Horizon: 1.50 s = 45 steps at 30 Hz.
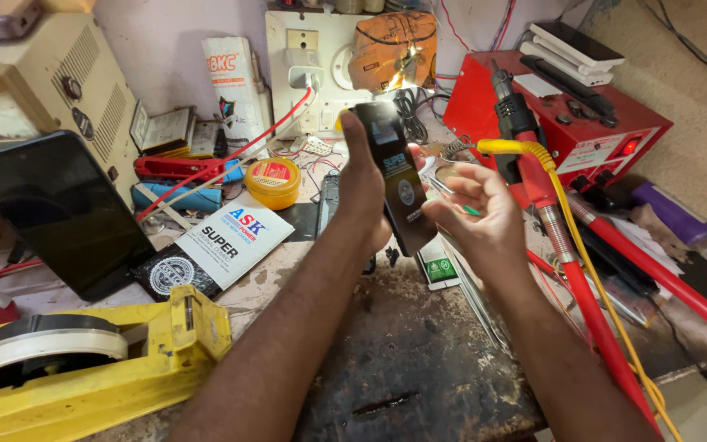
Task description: The person applies adhesive to the edges of a smartphone frame, then attaches a new display assembly and connects the internal ribbon cables using tweezers.
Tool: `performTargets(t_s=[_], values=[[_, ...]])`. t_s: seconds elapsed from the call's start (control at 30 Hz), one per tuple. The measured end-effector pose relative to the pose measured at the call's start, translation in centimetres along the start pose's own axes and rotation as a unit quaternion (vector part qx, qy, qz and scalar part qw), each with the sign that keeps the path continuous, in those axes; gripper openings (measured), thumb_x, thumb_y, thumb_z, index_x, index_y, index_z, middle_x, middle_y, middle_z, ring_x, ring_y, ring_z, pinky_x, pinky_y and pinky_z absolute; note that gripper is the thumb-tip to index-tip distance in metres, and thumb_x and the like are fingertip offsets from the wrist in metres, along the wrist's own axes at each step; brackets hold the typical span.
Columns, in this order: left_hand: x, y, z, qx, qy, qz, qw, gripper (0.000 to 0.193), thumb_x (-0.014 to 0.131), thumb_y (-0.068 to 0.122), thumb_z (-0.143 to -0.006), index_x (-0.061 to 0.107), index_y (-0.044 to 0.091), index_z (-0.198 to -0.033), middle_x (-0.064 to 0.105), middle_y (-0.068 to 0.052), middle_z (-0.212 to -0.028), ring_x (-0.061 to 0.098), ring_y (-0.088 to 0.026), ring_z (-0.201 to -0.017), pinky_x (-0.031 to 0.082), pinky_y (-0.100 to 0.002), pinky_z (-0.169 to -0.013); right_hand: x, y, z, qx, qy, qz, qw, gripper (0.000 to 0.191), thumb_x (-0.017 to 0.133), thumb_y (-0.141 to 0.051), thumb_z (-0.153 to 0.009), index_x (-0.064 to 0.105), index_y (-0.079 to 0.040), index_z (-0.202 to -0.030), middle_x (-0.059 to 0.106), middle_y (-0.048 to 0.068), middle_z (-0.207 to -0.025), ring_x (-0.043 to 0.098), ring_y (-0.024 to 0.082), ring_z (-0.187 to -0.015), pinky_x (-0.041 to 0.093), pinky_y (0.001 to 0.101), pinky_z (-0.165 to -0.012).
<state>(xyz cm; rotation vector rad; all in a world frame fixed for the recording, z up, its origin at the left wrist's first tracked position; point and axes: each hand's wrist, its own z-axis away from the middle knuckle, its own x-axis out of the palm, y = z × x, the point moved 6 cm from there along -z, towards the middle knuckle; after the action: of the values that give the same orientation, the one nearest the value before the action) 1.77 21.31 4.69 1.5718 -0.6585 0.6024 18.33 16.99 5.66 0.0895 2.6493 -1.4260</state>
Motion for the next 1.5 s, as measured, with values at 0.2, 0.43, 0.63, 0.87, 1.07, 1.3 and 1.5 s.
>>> performTargets(t_s=[0.2, 0.43, 0.63, 0.87, 1.07, 1.3, 1.5], values=[[-0.3, 2.4, 0.5, 0.051, -0.034, 0.086, 0.994, 0.091, 0.037, 0.087, -0.08, 0.059, 0.006, -0.116, 0.071, -0.01, -0.095, 0.072, -0.023, -0.088, 0.064, -0.047, -0.08, 0.5, 3.7, 0.8, 0.307, -0.024, -0.124, 0.943, 0.057, 0.075, -0.044, -0.084, 0.062, -0.006, -0.124, 0.066, 0.008, -0.087, 0.068, 0.02, -0.075, 0.058, 0.033, -0.064], [0.0, 2.4, 1.1, 0.068, -0.028, 0.069, 0.995, 0.094, 0.038, 0.088, -0.08, 0.059, 0.005, -0.12, 0.069, -0.011, -0.101, 0.071, -0.023, -0.095, 0.062, -0.049, -0.087, 3.5, 2.4, 1.8, 0.317, -0.091, -0.23, 0.916, 0.045, 0.076, -0.031, -0.085, 0.058, -0.012, -0.121, 0.073, 0.002, -0.093, 0.069, 0.013, -0.076, 0.06, 0.0288, -0.068], [-0.3, 1.6, 1.0, 0.049, -0.002, 0.078, 0.996, 0.096, 0.042, 0.088, -0.075, 0.058, 0.005, -0.122, 0.069, -0.012, -0.103, 0.07, -0.023, -0.096, 0.062, -0.05, -0.089, 3.6, 2.5, 1.9, 0.313, -0.072, -0.232, 0.918, 0.044, 0.076, -0.028, -0.087, 0.058, -0.011, -0.124, 0.072, 0.003, -0.093, 0.068, 0.011, -0.075, 0.06, 0.0277, -0.066], [-0.6, 1.6, 0.8, 0.045, 0.002, 0.086, 0.995, 0.099, 0.041, 0.09, -0.073, 0.058, 0.004, -0.12, 0.07, -0.012, -0.1, 0.072, -0.023, -0.092, 0.062, -0.049, -0.084, 3.7, 3.1, 1.9, 0.317, -0.065, -0.239, 0.915, 0.045, 0.077, -0.022, -0.087, 0.056, -0.012, -0.126, 0.069, 0.002, -0.091, 0.065, 0.01, -0.069, 0.06, 0.0282, -0.063], [-0.3, 2.0, 1.1, 0.055, -0.003, 0.083, 0.995, 0.095, 0.042, 0.09, -0.077, 0.058, 0.006, -0.118, 0.068, -0.01, -0.097, 0.07, -0.023, -0.089, 0.061, -0.049, -0.082, 3.7, 3.2, 1.8, 0.323, -0.068, -0.233, 0.915, 0.049, 0.077, -0.022, -0.086, 0.054, -0.013, -0.128, 0.069, 0.002, -0.091, 0.065, 0.01, -0.068, 0.06, 0.0277, -0.062], [-0.3, 1.9, 1.2, 0.041, 0.001, 0.066, 0.997, 0.092, 0.038, 0.087, -0.068, 0.06, 0.013, -0.118, 0.075, -0.01, -0.1, 0.075, -0.022, -0.094, 0.061, -0.045, -0.085, 3.6, 3.6, 2.0, 0.314, -0.079, -0.245, 0.914, 0.05, 0.079, -0.023, -0.086, 0.055, -0.011, -0.128, 0.069, 0.004, -0.091, 0.065, 0.011, -0.069, 0.06, 0.028, -0.063], [-2.0, 1.0, 0.2, 0.108, -0.036, -0.036, 0.993, 0.039, 0.07, 0.037, -0.098, 0.06, 0.005, -0.117, 0.065, -0.006, -0.1, 0.065, -0.017, -0.088, 0.057, -0.038, -0.08, 2.3, 5.0, 1.7, 0.338, -0.034, -0.2, 0.919, 0.05, 0.079, -0.021, -0.083, 0.057, -0.012, -0.127, 0.07, 0.003, -0.093, 0.066, 0.012, -0.072, 0.06, 0.03, -0.064]])
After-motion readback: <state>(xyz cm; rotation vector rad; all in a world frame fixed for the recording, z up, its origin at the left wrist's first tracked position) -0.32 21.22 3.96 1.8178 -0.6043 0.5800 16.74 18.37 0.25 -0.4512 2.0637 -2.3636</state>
